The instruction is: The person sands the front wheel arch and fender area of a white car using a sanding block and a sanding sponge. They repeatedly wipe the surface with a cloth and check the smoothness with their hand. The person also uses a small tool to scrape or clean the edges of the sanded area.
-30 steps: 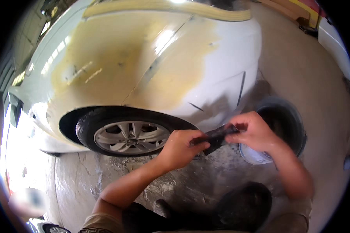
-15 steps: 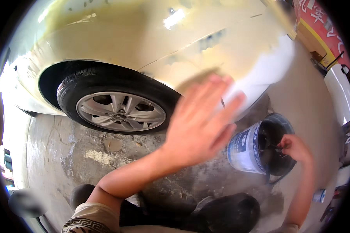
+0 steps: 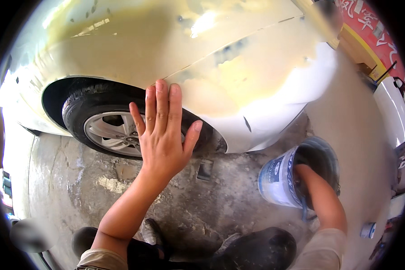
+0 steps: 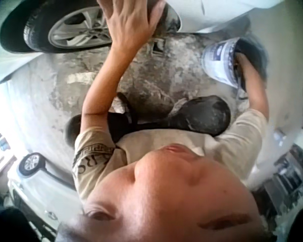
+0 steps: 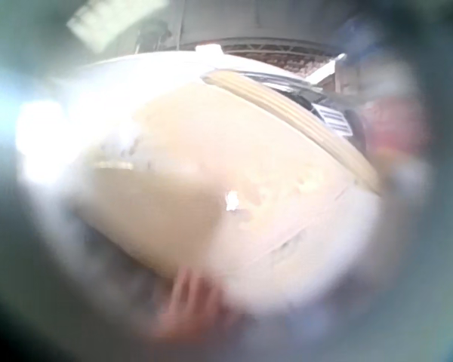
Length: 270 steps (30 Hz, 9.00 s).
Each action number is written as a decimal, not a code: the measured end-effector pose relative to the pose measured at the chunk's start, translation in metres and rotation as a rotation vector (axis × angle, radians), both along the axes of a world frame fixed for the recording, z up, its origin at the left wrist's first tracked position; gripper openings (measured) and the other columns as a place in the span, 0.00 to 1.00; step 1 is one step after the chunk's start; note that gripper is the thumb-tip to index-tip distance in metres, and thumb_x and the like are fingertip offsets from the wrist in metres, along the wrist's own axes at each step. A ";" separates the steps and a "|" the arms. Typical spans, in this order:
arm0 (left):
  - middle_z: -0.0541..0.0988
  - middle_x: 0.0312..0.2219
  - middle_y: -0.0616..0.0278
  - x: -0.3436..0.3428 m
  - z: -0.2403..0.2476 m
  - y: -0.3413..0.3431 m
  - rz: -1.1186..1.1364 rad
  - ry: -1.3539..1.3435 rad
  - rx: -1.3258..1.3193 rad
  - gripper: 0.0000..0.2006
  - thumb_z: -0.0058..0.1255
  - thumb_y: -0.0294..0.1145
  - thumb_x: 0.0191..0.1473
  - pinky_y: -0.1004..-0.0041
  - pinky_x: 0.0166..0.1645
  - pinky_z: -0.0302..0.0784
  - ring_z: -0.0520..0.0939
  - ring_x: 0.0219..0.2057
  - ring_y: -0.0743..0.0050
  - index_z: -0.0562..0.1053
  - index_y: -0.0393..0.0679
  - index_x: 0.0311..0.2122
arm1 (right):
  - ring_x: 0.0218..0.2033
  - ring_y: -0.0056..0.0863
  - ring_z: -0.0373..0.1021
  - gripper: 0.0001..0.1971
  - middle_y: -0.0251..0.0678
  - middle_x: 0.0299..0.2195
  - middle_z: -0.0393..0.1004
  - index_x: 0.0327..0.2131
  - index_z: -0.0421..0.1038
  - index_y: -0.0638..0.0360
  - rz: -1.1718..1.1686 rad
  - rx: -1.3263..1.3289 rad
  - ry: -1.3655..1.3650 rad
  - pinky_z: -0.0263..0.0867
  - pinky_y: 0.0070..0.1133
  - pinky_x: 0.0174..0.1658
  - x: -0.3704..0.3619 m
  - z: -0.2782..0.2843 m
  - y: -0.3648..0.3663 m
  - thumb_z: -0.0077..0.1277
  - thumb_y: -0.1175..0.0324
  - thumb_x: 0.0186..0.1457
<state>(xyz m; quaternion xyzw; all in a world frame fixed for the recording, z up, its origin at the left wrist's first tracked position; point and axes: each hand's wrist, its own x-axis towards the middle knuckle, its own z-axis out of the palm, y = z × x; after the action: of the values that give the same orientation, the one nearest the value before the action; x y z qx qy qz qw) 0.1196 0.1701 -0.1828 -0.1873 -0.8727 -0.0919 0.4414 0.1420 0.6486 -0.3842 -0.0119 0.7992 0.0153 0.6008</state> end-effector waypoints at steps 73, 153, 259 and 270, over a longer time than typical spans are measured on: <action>0.89 0.32 0.54 -0.008 0.034 -0.145 -0.911 -0.883 0.875 0.15 0.69 0.35 0.58 0.73 0.42 0.82 0.88 0.34 0.73 0.86 0.30 0.42 | 0.42 0.51 0.82 0.14 0.50 0.41 0.85 0.53 0.73 0.63 -0.081 -1.035 0.697 0.74 0.36 0.44 -0.030 0.290 -0.362 0.57 0.66 0.71; 0.83 0.49 0.51 -0.011 0.067 -0.067 -0.735 0.083 0.321 0.28 0.69 0.36 0.43 0.57 0.55 0.77 0.82 0.50 0.46 0.80 0.39 0.52 | 0.41 0.45 0.81 0.16 0.45 0.38 0.87 0.39 0.85 0.64 0.762 -1.017 2.069 0.78 0.34 0.47 -0.023 0.342 -0.262 0.63 0.78 0.42; 0.85 0.32 0.70 -0.027 0.108 -0.008 -0.377 0.272 0.108 0.11 0.69 0.32 0.48 0.63 0.59 0.65 0.81 0.39 0.66 0.88 0.48 0.39 | 0.40 0.37 0.74 0.12 0.31 0.33 0.77 0.34 0.80 0.59 0.768 -1.044 2.139 0.71 0.31 0.47 -0.059 0.378 -0.237 0.68 0.77 0.41; 0.84 0.30 0.70 -0.028 0.105 -0.005 -0.354 0.319 0.048 0.12 0.73 0.26 0.46 0.64 0.60 0.67 0.82 0.36 0.69 0.89 0.46 0.39 | 0.38 0.32 0.73 0.12 0.29 0.28 0.70 0.23 0.69 0.57 0.783 -1.064 2.155 0.70 0.27 0.44 -0.069 0.367 -0.236 0.65 0.76 0.37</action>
<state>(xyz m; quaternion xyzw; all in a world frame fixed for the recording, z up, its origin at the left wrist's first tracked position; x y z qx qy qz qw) 0.0920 0.1650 -0.0778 -0.3389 -0.7430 -0.1578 0.5551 0.0731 0.4122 -0.0177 -0.4684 0.7323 -0.1289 -0.4771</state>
